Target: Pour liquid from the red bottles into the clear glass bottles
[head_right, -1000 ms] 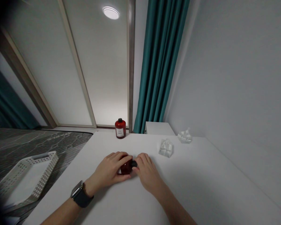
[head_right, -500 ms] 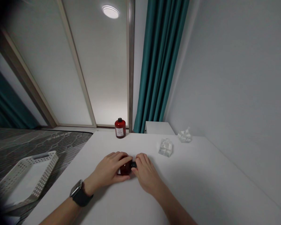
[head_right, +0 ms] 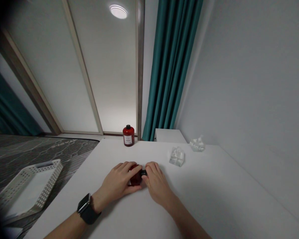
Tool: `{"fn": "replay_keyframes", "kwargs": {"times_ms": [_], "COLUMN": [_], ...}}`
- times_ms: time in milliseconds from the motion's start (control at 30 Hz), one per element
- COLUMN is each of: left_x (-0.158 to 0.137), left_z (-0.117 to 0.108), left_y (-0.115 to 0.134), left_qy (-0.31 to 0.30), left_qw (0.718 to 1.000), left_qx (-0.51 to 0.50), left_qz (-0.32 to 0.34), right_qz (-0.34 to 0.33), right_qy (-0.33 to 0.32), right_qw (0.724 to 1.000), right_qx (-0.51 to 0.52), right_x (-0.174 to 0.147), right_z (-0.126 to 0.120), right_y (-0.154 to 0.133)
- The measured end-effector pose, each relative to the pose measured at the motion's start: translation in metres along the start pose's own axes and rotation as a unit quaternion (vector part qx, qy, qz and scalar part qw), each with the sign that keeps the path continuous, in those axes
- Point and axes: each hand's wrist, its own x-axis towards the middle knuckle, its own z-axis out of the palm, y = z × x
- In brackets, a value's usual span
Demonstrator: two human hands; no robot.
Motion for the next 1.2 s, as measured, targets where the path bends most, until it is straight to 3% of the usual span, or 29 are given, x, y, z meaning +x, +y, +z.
{"fn": "replay_keyframes", "kwargs": {"times_ms": [333, 433, 600, 800, 1200], "left_x": [0.000, 0.000, 0.000, -0.001, 0.000], "left_z": [0.009, 0.015, 0.026, 0.034, 0.036], "left_y": [-0.008, -0.016, -0.030, -0.037, -0.043], "left_qy": [0.087, 0.135, 0.188, 0.197, 0.167], "left_qw": [0.991, 0.971, 0.914, 0.885, 0.861], "left_qx": [-0.096, -0.193, -0.342, -0.397, -0.467], "left_qz": [-0.019, -0.043, -0.114, -0.142, -0.114], "right_qz": [0.064, 0.052, 0.039, 0.033, 0.038], "right_qy": [0.054, 0.043, 0.004, -0.026, -0.053], "right_qw": [0.990, 0.986, 0.984, 0.984, 0.982], "right_qx": [0.115, 0.155, 0.176, 0.172, 0.179], "right_x": [0.001, 0.000, -0.002, -0.002, -0.002], "right_z": [0.005, 0.004, 0.007, 0.008, 0.010], "right_y": [-0.002, 0.000, 0.003, -0.003, -0.004]}}
